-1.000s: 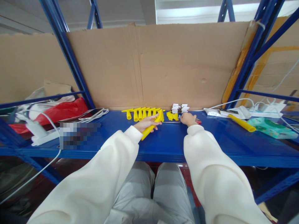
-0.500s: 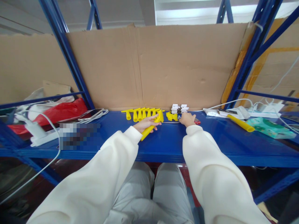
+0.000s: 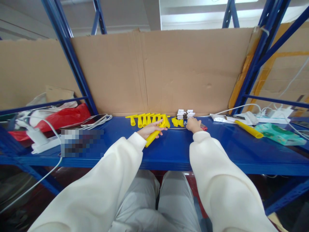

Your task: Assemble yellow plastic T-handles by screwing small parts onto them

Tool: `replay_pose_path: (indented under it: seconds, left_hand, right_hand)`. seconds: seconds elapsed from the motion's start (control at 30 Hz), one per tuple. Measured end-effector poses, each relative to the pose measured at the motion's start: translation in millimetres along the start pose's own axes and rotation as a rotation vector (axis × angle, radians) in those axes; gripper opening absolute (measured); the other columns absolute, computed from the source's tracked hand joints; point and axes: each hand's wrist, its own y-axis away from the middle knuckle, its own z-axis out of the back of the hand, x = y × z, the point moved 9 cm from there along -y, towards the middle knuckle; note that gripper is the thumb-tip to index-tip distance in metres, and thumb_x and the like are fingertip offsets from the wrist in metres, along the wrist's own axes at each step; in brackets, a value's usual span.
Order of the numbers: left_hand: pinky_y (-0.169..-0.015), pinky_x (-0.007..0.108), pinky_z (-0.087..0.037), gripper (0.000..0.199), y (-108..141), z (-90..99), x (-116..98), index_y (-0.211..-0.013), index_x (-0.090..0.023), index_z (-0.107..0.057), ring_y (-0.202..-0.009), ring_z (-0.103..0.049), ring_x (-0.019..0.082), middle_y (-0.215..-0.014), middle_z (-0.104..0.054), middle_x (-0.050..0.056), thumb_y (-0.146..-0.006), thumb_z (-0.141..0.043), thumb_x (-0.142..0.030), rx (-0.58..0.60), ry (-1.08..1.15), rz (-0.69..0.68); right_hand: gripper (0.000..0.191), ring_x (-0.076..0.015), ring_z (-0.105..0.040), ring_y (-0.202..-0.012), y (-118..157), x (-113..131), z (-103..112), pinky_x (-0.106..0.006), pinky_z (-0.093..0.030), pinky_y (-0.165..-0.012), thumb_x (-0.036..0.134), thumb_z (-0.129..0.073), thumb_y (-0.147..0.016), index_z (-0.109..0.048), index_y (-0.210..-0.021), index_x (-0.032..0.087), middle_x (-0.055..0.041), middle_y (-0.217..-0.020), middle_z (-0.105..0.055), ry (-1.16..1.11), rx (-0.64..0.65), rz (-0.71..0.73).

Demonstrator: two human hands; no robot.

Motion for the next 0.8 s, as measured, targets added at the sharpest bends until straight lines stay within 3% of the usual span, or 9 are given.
replay_pose_path:
  seconds: [0.17, 0.27, 0.4, 0.53, 0.8]
  left_hand:
    - [-0.044, 0.018, -0.043, 0.094, -2, 0.8, 0, -0.168, -0.029, -0.024, -0.055, -0.063, 0.01, -0.111, -0.077, 0.01, -0.087, -0.065, -0.003, 0.012, 0.029, 0.007]
    - [-0.044, 0.018, -0.043, 0.09, -1, -0.5, 0, -0.167, -0.027, -0.024, -0.053, -0.062, 0.01, -0.103, -0.077, 0.008, -0.089, -0.061, -0.001, 0.011, 0.046, 0.007]
    - [-0.044, 0.018, -0.043, 0.088, -1, -3.2, 1, -0.167, -0.027, -0.025, -0.051, -0.062, 0.01, -0.093, -0.076, 0.005, -0.091, -0.06, -0.001, 0.024, 0.054, 0.009]
    - [-0.046, 0.018, -0.043, 0.091, -2, -4.1, 2, -0.167, -0.029, -0.024, -0.052, -0.062, 0.01, -0.091, -0.076, 0.004, -0.09, -0.063, -0.001, 0.044, 0.066, 0.014]
    - [-0.047, 0.018, -0.043, 0.089, -1, -5.5, 1, -0.167, -0.029, -0.025, -0.053, -0.061, 0.009, -0.101, -0.076, 0.007, -0.091, -0.062, -0.002, 0.058, 0.123, 0.032]
  right_hand:
    - [0.015, -0.0326, -0.07, -0.107, -2, 9, 10, -0.051, -0.051, -0.098, 0.012, -0.059, -0.081, -0.072, -0.08, 0.019, -0.0136, -0.099, -0.077, -0.245, -0.087, 0.013]
    - [0.01, -0.0267, -0.071, -0.094, -1, 33, 17, -0.043, -0.054, -0.093, 0.016, -0.06, -0.081, -0.065, -0.074, 0.021, -0.0088, -0.09, -0.075, -0.559, -0.176, 0.17]
    - [0.01, -0.0228, -0.067, -0.085, 6, 69, 16, -0.041, -0.055, -0.089, 0.022, -0.06, -0.084, -0.059, -0.074, 0.024, -0.006, -0.084, -0.071, -0.815, -0.185, 0.38]
    - [0.014, -0.0224, -0.065, -0.084, 14, 89, 13, -0.043, -0.055, -0.089, 0.031, -0.064, -0.084, -0.057, -0.074, 0.025, -0.005, -0.083, -0.068, -0.897, -0.199, 0.487]
    - [0.019, -0.0222, -0.06, -0.084, 23, 94, 18, -0.042, -0.052, -0.089, 0.038, -0.062, -0.086, -0.056, -0.075, 0.025, -0.0045, -0.083, -0.064, -0.902, -0.245, 0.595]
